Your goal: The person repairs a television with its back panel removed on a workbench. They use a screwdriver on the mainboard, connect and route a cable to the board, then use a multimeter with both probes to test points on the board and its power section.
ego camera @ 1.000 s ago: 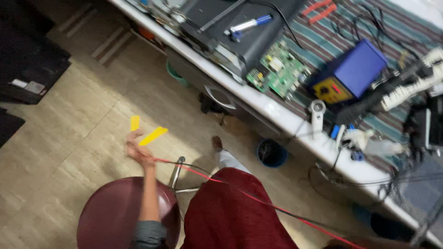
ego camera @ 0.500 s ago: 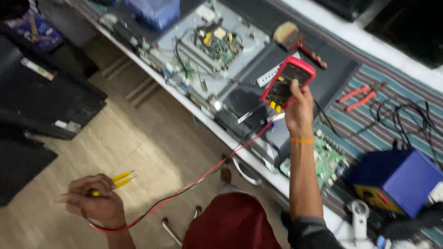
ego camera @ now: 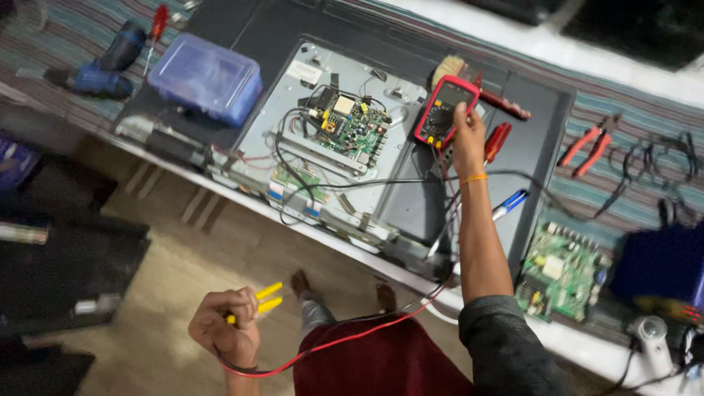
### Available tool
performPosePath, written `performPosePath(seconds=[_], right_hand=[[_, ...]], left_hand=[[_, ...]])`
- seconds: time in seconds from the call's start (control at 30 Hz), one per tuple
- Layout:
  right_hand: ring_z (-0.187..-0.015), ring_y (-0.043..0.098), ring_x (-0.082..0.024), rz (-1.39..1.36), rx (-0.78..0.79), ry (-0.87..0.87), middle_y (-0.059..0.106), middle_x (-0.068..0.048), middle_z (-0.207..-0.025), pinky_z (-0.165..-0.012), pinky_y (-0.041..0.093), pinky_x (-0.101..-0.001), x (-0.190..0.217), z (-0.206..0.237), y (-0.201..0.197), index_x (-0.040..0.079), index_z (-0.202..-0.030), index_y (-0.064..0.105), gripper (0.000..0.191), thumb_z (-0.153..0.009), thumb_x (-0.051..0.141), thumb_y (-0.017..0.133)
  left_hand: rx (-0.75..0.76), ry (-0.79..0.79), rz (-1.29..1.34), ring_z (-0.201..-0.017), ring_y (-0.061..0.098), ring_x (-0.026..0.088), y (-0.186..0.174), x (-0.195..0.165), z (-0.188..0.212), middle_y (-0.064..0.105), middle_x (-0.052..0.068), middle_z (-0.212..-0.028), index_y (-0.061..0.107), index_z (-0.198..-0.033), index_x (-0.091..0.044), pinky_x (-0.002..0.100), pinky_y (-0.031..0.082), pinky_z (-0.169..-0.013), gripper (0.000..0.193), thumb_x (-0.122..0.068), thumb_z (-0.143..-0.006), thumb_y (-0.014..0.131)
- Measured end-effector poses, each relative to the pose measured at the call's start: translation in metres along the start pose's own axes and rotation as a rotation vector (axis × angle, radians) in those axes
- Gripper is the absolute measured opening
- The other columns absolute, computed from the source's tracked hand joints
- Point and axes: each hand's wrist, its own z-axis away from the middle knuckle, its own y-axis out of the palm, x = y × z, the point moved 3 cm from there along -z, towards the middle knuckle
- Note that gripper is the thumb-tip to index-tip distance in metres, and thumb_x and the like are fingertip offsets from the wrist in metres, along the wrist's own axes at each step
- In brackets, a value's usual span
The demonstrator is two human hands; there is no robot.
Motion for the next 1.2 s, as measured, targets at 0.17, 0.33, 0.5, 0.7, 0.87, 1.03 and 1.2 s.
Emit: performPosePath(seconds=[0.17, 0.33, 0.5, 0.7, 0.87, 1.03, 1.2], right_hand=[[-0.085, 0.072, -0.027, 0.841, -0.397, -0.476, 0.072, -0.017, -0.098, -0.076, 0.057, -0.0384, 0.01, 0.043, 0.031, 0.001, -0.106, 0.068, 0.029, -0.103, 0.03, 0.067], [-0.079, 0.069, -0.041, 1.168, -0.553, -0.209, 0.072, -0.019, -0.081, -0.068, 0.051, -0.0508, 0.004, 0.044, 0.08, 0.002, -0.089, 0.072, 0.044, -0.091, 0.045, 0.077], [-0.08, 0.07, -0.04, 1.131, -0.599, -0.062, 0.073, -0.019, -0.08, -0.07, 0.052, -0.049, -0.002, 0.032, 0.082, 0.003, -0.084, 0.074, 0.044, -0.09, 0.046, 0.076], [-0.079, 0.073, -0.032, 1.073, -0.508, -0.091, 0.073, -0.017, -0.082, -0.073, 0.054, -0.0413, -0.006, 0.029, 0.075, 0.003, -0.087, 0.074, 0.038, -0.094, 0.039, 0.077], [-0.088, 0.065, -0.03, 1.176, -0.304, -0.643, 0.064, -0.014, -0.104, -0.076, 0.053, -0.0399, -0.001, 0.04, 0.081, 0.001, -0.104, 0.07, 0.021, -0.085, 0.006, 0.079], [-0.1, 0.063, -0.028, 1.326, -0.038, -0.903, 0.068, -0.008, -0.108, -0.083, 0.055, -0.0386, -0.004, 0.031, 0.066, 0.004, -0.104, 0.072, 0.018, -0.087, 0.0, 0.076], [-0.093, 0.063, -0.028, 1.324, -0.174, -0.824, 0.066, -0.006, -0.098, -0.08, 0.053, -0.0403, -0.019, 0.014, 0.047, 0.009, -0.097, 0.073, 0.008, -0.091, 0.007, 0.078]], left_hand=[[0.162, -0.135, 0.153, -0.052, 0.037, 0.012, -0.041, 0.024, -0.075, 0.039, 0.0, -0.057, 0.059, -0.09, 0.006, 0.031, 0.038, -0.056, 0.055, -0.047, -0.107, 0.059], [0.327, -0.331, 0.244, -0.054, 0.038, 0.011, -0.067, 0.036, -0.124, 0.04, -0.001, -0.057, 0.063, -0.088, 0.006, 0.031, 0.039, -0.057, 0.051, -0.04, -0.109, 0.059], [0.464, -0.481, 0.151, -0.056, 0.038, 0.008, -0.083, 0.044, -0.147, 0.046, 0.0, -0.061, 0.067, -0.089, 0.007, 0.031, 0.041, -0.063, 0.054, -0.042, -0.108, 0.058], [0.497, -0.523, 0.176, -0.055, 0.037, 0.008, -0.063, 0.051, -0.153, 0.05, 0.003, -0.064, 0.067, -0.087, 0.006, 0.032, 0.042, -0.064, 0.053, -0.042, -0.107, 0.059], [0.487, -0.495, 0.246, -0.055, 0.033, 0.008, -0.04, 0.056, -0.161, 0.038, -0.003, -0.059, 0.067, -0.085, 0.006, 0.03, 0.034, -0.056, 0.05, -0.039, -0.107, 0.06], [0.488, -0.48, 0.223, -0.053, 0.033, 0.008, -0.016, 0.072, -0.164, 0.039, -0.002, -0.058, 0.066, -0.085, 0.007, 0.03, 0.035, -0.054, 0.052, -0.04, -0.105, 0.06], [0.589, -0.491, 0.293, -0.054, 0.037, 0.01, 0.019, 0.086, -0.156, 0.044, 0.001, -0.061, 0.067, -0.086, 0.008, 0.028, 0.033, -0.054, 0.052, -0.04, -0.105, 0.062]])
